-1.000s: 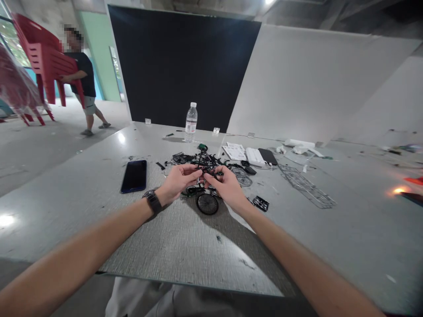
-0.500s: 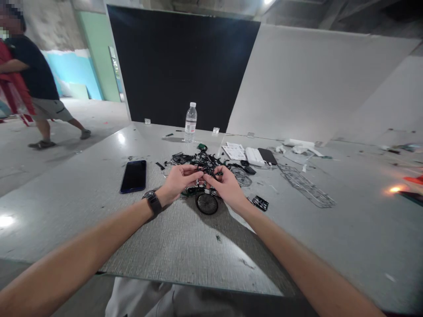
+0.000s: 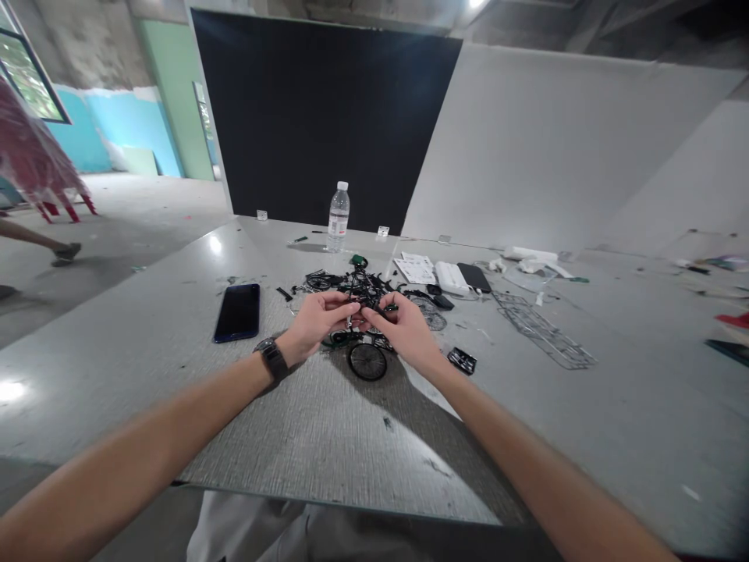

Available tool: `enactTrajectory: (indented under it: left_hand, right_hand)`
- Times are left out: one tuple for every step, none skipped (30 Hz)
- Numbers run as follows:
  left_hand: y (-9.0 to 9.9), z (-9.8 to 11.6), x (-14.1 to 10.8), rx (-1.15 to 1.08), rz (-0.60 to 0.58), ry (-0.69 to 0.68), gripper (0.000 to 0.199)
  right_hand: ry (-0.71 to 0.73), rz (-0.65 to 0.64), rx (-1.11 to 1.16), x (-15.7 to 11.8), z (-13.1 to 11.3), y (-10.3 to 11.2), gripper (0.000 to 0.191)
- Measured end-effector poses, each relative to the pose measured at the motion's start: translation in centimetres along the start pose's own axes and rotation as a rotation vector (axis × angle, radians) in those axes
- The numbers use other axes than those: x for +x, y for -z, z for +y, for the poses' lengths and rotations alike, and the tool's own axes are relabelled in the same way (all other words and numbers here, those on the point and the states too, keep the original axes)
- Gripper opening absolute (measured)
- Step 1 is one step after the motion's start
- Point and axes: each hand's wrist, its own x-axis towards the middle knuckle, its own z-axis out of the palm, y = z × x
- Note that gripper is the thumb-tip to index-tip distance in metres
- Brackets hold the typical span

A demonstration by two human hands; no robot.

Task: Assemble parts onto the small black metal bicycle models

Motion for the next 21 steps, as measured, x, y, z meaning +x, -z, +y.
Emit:
enactTrajectory:
  left_hand:
    - [0.04,-0.06,0.05,-0.001,0.001,-0.002,0.03]
    - [0.08,-0.11,0.08,0.0,0.002,-0.005,0.03]
    - [0.1,-0.14,0.1,0.003,0.004,-0.008,0.03]
    - [0.12,-0.16,0.1,0.008,0.01,-0.01,0.029]
    - [0.13,-0.15,0.09,0.015,0.019,-0.012,0.029]
    - [0.13,-0.14,0.07,0.022,0.028,-0.015,0.029]
    - [0.12,-0.12,0.04,0.027,0.035,-0.018,0.028]
    - [0.1,-0.09,0.02,0.031,0.039,-0.022,0.027]
    - [0.08,-0.06,0.0,0.032,0.04,-0.026,0.026]
    - [0.05,-0.04,-0.01,0.032,0.04,-0.03,0.026]
    - [0.02,-0.03,0.0,0.029,0.041,-0.035,0.026]
    - [-0.01,-0.04,0.01,0.025,0.044,-0.04,0.026]
    - [-0.03,-0.05,0.03,0.023,0.05,-0.045,0.027]
    - [-0.05,-0.07,0.05,0.023,0.056,-0.052,0.027]
    - [-0.07,-0.09,0.07,0.026,0.059,-0.06,0.027]
    - [-0.08,-0.1,0.09,0.032,0.059,-0.067,0.027]
    - [-0.09,-0.11,0.09,0.038,0.058,-0.072,0.027]
    - [-0.09,-0.11,0.1,0.043,0.059,-0.075,0.026]
    - [-0.08,-0.11,0.09,0.045,0.06,-0.073,0.026]
    - [-0.07,-0.1,0.09,0.043,0.062,-0.068,0.026]
    - [-0.06,-0.1,0.09,0.037,0.064,-0.063,0.026]
  right_hand:
    - [0.009,-0.004,-0.002,-0.02,-0.04,0.08,0.039]
    - [0.016,-0.008,0.0,-0.05,-0.07,0.13,0.038]
    - [0.022,-0.013,0.006,-0.08,-0.09,0.18,0.038]
    - [0.026,-0.02,0.015,-0.12,-0.1,0.2,0.037]
    - [0.029,-0.025,0.027,-0.15,-0.09,0.22,0.037]
    - [0.029,-0.032,0.041,-0.17,-0.08,0.22,0.037]
    - [0.026,-0.038,0.054,-0.19,-0.06,0.22,0.037]
    - [0.021,-0.045,0.064,-0.2,-0.04,0.22,0.037]
    - [0.016,-0.052,0.07,-0.2,-0.01,0.22,0.037]
    - [0.01,-0.058,0.07,-0.2,0.0,0.22,0.037]
    - [0.005,-0.061,0.065,-0.2,0.02,0.21,0.038]
    - [0.001,-0.063,0.055,-0.2,0.02,0.21,0.038]
    - [-0.002,-0.062,0.043,-0.2,0.02,0.21,0.039]
    - [-0.005,-0.059,0.031,-0.19,0.02,0.2,0.039]
    - [-0.007,-0.058,0.022,-0.18,0.03,0.19,0.039]
    - [-0.006,-0.057,0.015,-0.17,0.06,0.16,0.04]
    - [-0.003,-0.057,0.011,-0.15,0.1,0.14,0.04]
    - [0.0,-0.056,0.01,-0.11,0.15,0.1,0.04]
    - [0.003,-0.055,0.011,-0.07,0.21,0.07,0.04]
    - [0.005,-0.051,0.012,-0.03,0.27,0.06,0.04]
    - [0.008,-0.041,0.011,0.02,0.32,0.07,0.041]
